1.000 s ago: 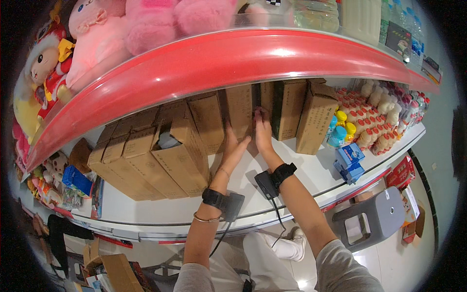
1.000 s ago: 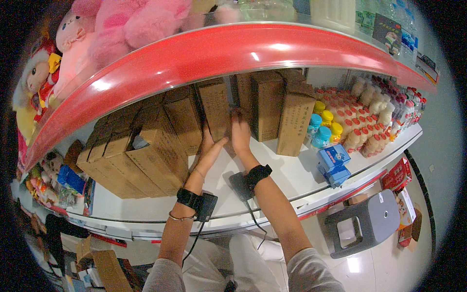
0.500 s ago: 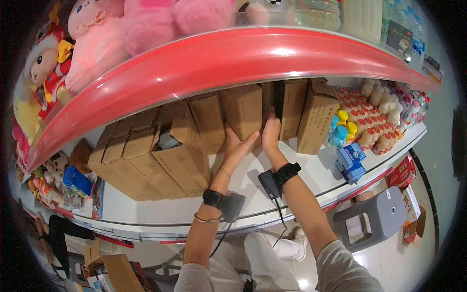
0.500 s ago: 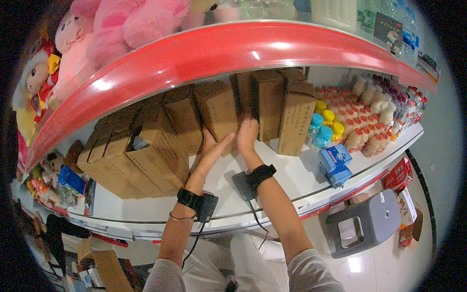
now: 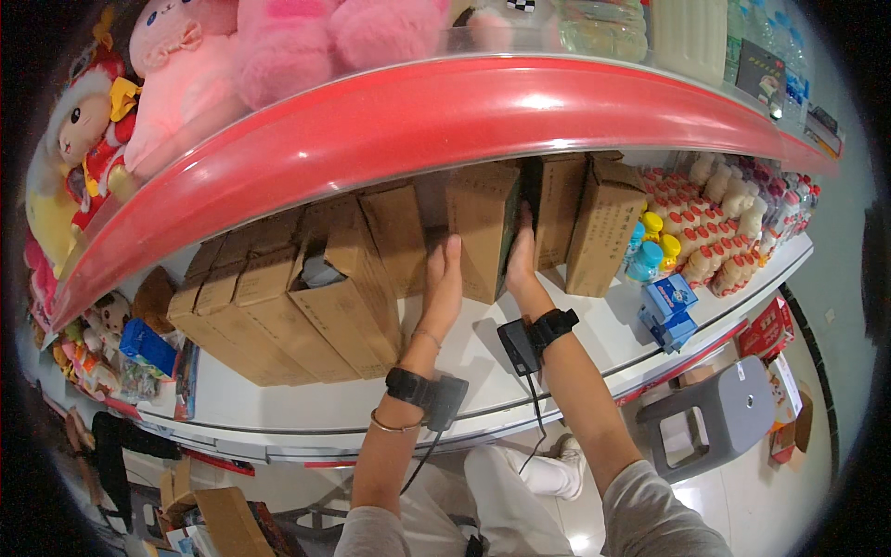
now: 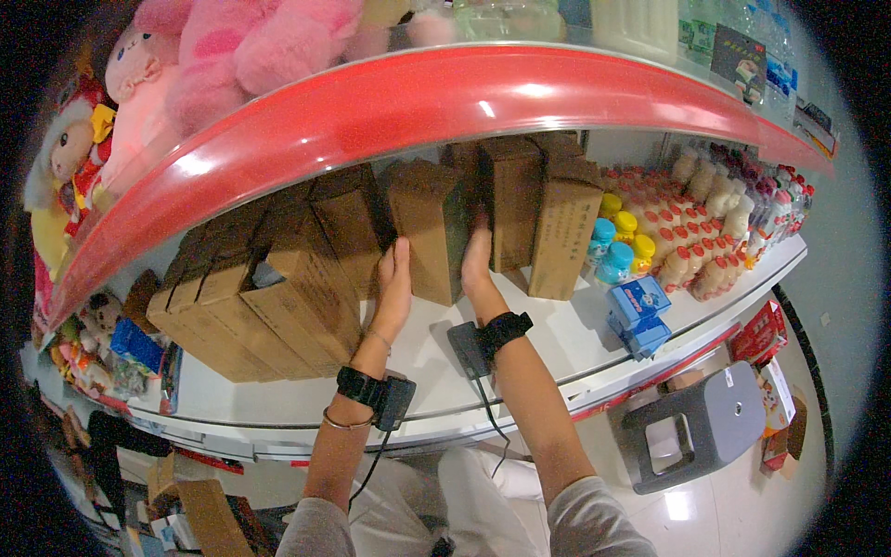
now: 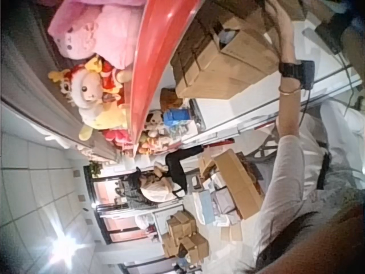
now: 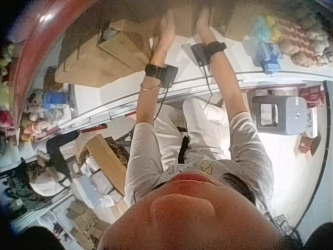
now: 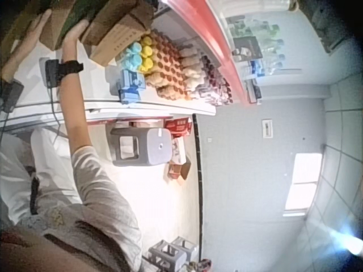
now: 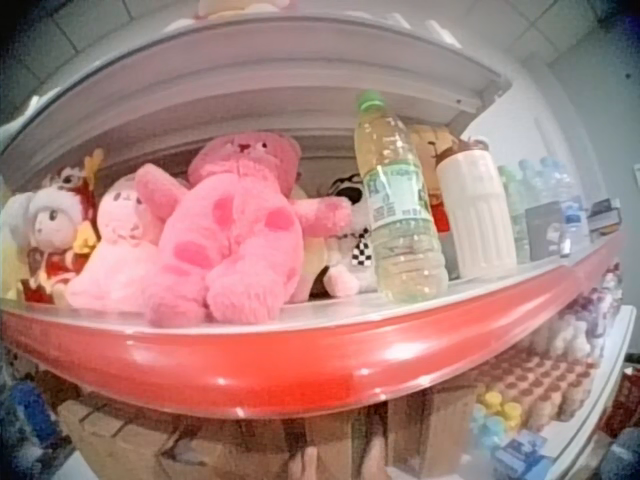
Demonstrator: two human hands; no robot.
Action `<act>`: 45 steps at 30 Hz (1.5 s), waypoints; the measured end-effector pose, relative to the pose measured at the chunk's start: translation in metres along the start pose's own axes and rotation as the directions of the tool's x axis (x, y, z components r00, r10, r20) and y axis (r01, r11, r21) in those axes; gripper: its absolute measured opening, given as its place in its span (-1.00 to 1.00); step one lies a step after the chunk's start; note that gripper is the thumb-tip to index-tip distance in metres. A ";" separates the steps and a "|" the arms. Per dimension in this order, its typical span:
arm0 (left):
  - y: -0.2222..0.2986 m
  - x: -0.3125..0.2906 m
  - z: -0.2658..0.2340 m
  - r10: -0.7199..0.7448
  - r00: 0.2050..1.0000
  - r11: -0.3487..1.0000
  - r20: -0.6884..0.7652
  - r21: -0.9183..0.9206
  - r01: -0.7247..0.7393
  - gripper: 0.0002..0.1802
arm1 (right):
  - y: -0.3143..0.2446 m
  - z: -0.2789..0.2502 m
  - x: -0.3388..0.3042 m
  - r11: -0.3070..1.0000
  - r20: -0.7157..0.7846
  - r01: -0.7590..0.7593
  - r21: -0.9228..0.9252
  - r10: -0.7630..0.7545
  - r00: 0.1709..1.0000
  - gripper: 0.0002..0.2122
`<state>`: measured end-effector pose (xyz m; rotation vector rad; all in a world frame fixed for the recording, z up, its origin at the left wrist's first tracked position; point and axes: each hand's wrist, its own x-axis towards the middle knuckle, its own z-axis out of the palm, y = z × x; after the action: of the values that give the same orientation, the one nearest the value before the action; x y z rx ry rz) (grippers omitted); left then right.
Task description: The person reorganizes boxes on a shelf by hand, sliding them along the shelf surface and turning them to align in a row.
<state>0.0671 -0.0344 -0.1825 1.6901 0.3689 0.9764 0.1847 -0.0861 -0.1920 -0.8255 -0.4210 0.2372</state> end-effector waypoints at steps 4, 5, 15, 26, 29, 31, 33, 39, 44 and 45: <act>-0.004 0.004 -0.005 -0.019 1.000 1.000 0.018 -0.004 0.019 -0.36 | -0.006 0.007 -0.003 0.998 -0.003 -0.026 -0.058 0.026 1.000 -0.47; -0.001 0.004 -0.004 -0.046 0.999 0.999 0.016 -0.003 0.046 -0.35 | -0.002 0.004 0.000 0.994 0.025 -0.025 -0.107 0.028 0.999 -0.46; 0.004 0.003 -0.007 -0.032 0.999 0.999 0.028 0.011 0.031 -0.45 | 0.044 -0.027 0.031 0.886 -0.126 -0.056 -0.460 -0.003 0.992 -0.44; 0.004 0.003 -0.002 0.097 0.994 0.983 0.048 -0.160 -0.088 -0.57 | 0.058 -0.040 0.033 0.985 -0.019 0.028 -0.171 -0.032 0.999 -0.68; 0.010 -0.001 -0.001 0.164 0.986 0.986 -0.013 0.026 -0.164 -0.57 | 0.040 -0.030 0.018 0.993 0.023 -0.056 -0.103 0.059 0.998 -0.69; 0.015 -0.005 -0.003 0.175 0.982 0.982 -0.068 0.081 -0.169 -0.55 | 0.031 -0.020 0.010 0.992 -0.008 -0.072 -0.105 0.072 0.997 -0.69; 0.017 -0.007 -0.005 0.266 0.957 0.922 -0.113 0.319 -0.218 -0.50 | 0.029 -0.015 0.007 0.987 -0.075 -0.146 -0.070 0.141 0.987 -0.68; 0.028 -0.009 0.000 0.444 0.846 0.838 -0.294 0.471 -0.276 -0.45 | 0.032 -0.009 0.013 0.974 0.077 -0.002 -0.227 0.020 0.997 -0.64; 0.024 -0.004 0.000 0.462 0.835 0.826 -0.300 0.489 -0.281 -0.39 | 0.015 0.005 0.001 0.945 0.167 0.173 -0.279 -0.130 0.977 -0.68; 0.024 -0.005 0.000 0.439 0.848 0.834 -0.296 0.485 -0.263 -0.37 | 0.011 0.008 -0.002 0.933 0.145 0.196 -0.300 -0.159 0.977 -0.70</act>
<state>0.0587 -0.0461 -0.1627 1.9982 0.5784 1.6300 0.1794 -0.0747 -0.1959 -1.0813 -0.6538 0.0499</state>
